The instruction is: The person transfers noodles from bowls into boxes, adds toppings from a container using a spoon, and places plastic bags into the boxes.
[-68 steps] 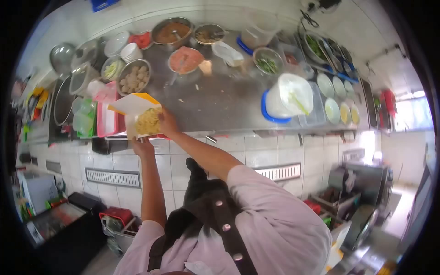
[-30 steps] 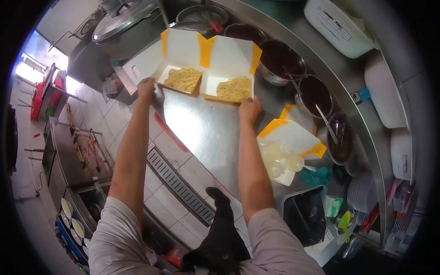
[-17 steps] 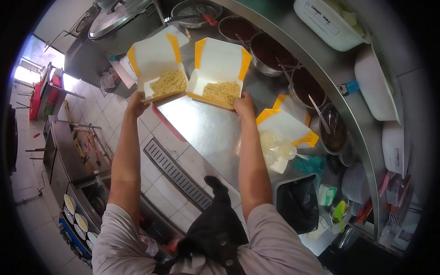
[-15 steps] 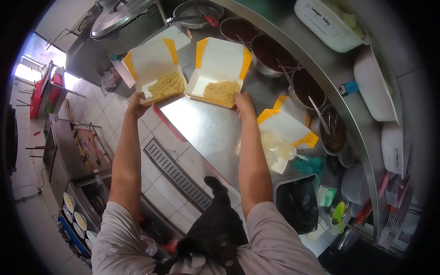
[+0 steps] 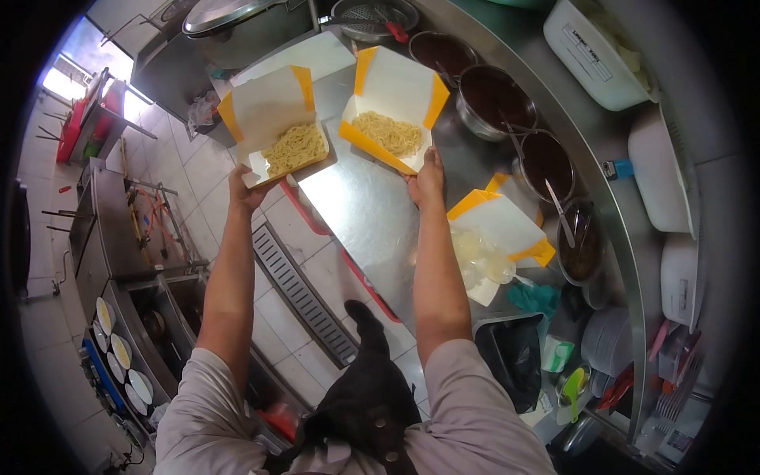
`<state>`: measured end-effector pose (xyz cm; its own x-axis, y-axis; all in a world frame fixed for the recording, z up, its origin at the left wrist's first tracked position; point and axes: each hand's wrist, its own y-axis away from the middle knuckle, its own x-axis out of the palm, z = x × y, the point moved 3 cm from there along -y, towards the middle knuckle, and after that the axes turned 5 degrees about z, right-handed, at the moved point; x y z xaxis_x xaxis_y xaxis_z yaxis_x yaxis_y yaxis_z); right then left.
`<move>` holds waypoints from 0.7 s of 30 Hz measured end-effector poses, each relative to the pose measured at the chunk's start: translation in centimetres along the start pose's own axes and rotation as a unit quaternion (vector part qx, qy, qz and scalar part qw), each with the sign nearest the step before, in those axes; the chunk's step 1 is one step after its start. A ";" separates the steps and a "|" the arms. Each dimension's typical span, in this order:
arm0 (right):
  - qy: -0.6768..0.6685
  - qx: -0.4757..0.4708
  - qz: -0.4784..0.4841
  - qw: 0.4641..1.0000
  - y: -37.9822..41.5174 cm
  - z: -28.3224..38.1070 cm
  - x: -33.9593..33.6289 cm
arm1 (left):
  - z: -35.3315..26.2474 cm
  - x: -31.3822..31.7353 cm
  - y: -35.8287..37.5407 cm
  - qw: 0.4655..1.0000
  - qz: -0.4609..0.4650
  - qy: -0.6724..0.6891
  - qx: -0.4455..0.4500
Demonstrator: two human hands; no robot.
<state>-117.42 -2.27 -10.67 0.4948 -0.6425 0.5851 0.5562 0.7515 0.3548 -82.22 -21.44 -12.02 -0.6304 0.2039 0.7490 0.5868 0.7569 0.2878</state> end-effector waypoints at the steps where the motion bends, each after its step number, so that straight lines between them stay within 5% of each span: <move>1: -0.026 -0.005 0.010 1.000 0.2 0.1 -0.1 | 0.3 -0.1 0.6 1.000 -0.007 0.008 -0.005; 10: -0.066 -0.070 0.031 0.995 5.2 3.6 3.4 | 2.5 -0.1 10.3 0.996 0.011 0.062 0.065; 12: -0.044 -0.097 0.108 0.988 5.3 3.6 2.0 | 3.2 -1.2 14.6 0.991 -0.022 0.102 0.089; 14: -0.053 -0.069 0.157 0.984 7.3 4.7 1.2 | 4.9 -5.1 19.5 0.977 -0.127 0.129 0.114; 16: -0.036 -0.001 0.096 0.995 11.6 5.6 1.0 | 7.5 -8.3 25.9 0.960 -0.172 0.185 0.124; 17: 0.066 -0.053 0.218 0.972 10.0 4.7 -3.0 | 8.7 -9.2 29.5 0.959 -0.142 0.216 0.119; 19: 0.141 0.005 0.265 0.954 12.9 4.8 -3.3 | 11.3 -9.2 37.1 0.941 -0.097 0.249 0.206; 21: 0.133 0.093 0.240 0.957 20.7 3.4 3.0 | 15.8 -13.2 44.2 0.937 -0.156 0.221 0.221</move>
<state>-106.65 11.88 0.91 0.8301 -0.2134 0.5152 0.1060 0.9674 0.2299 -55.96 19.15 -18.59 -0.4070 -0.2725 0.8718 0.0803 0.9401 0.3313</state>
